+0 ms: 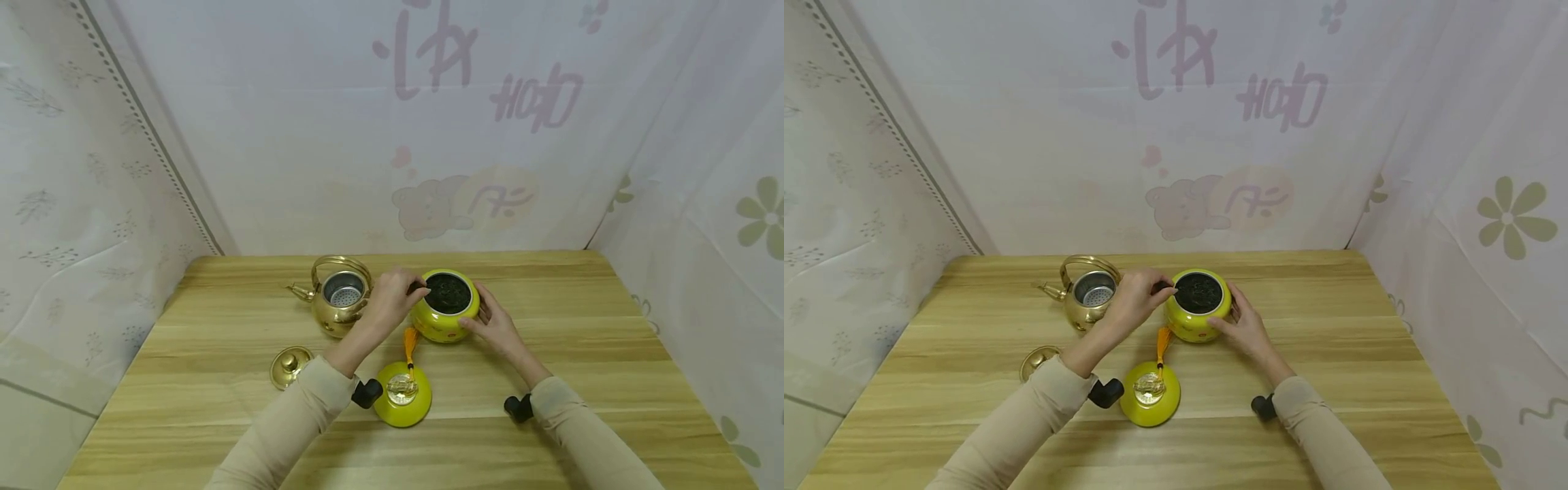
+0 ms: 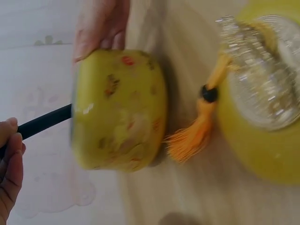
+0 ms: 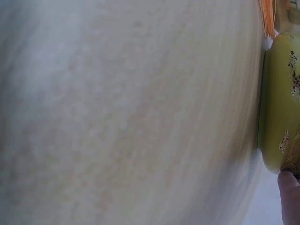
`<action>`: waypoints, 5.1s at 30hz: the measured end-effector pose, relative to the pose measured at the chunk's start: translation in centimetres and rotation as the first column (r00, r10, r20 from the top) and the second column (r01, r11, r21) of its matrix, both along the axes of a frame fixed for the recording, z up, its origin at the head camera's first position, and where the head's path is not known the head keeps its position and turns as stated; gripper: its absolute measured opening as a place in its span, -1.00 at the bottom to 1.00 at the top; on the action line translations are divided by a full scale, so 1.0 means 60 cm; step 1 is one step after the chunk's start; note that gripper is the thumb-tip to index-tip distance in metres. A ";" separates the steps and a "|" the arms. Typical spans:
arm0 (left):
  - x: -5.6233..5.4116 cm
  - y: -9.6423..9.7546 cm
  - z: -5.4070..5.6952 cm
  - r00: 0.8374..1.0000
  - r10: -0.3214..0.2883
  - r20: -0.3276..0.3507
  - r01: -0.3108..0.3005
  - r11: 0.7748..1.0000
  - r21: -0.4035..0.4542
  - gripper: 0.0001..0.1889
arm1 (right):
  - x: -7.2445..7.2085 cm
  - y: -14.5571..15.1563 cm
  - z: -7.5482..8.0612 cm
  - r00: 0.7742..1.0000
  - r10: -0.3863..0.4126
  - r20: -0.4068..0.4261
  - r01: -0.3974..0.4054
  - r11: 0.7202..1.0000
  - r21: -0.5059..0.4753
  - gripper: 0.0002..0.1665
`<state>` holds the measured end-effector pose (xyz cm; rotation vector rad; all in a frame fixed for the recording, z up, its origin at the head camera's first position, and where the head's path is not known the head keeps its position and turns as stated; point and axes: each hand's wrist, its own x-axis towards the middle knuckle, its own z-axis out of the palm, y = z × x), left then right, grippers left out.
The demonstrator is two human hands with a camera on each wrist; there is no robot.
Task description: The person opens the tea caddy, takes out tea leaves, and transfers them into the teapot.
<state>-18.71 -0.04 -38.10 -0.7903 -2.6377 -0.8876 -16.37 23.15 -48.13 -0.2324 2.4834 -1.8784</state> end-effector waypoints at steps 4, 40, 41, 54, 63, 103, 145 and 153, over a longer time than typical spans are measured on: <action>0.003 0.003 -0.013 1.000 0.024 -0.004 -0.024 1.000 0.007 -0.88 | -0.001 -0.001 -0.002 1.000 0.007 -0.009 -0.007 1.000 0.001 -0.02; 0.019 0.016 -0.088 0.948 0.076 0.310 -0.221 0.858 0.464 -0.82 | 0.001 0.001 0.002 1.000 0.008 -0.010 -0.008 1.000 -0.012 -0.03; 0.019 0.016 -0.088 0.944 0.077 0.322 -0.229 0.854 0.466 -0.82 | 0.001 0.000 0.001 1.000 0.008 -0.011 -0.008 1.000 -0.011 -0.03; 0.025 0.005 -0.084 0.933 0.073 0.352 -0.255 0.824 0.505 -0.81 | 0.002 0.000 0.001 1.000 0.006 -0.020 -0.006 0.999 -0.031 -0.05; 0.030 -0.009 -0.082 0.940 0.078 0.331 -0.255 0.806 0.535 -0.78 | 0.001 0.001 0.004 1.000 0.012 -0.020 -0.013 1.000 -0.027 -0.03; 0.094 -0.126 0.003 0.945 0.006 0.326 -0.263 0.607 0.750 -0.82 | 0.002 -0.029 0.073 0.993 0.024 -0.112 -0.012 0.994 0.110 -0.01; 0.162 -0.274 0.003 0.887 0.250 0.389 -0.461 0.537 0.707 -0.77 | -0.063 -0.231 0.089 0.931 0.350 -0.102 -0.305 0.901 0.307 0.02; 0.154 -0.281 -0.004 0.876 0.262 0.406 -0.482 0.540 0.690 -0.77 | -0.077 -0.249 0.078 0.947 0.315 -0.054 -0.285 0.908 0.307 0.03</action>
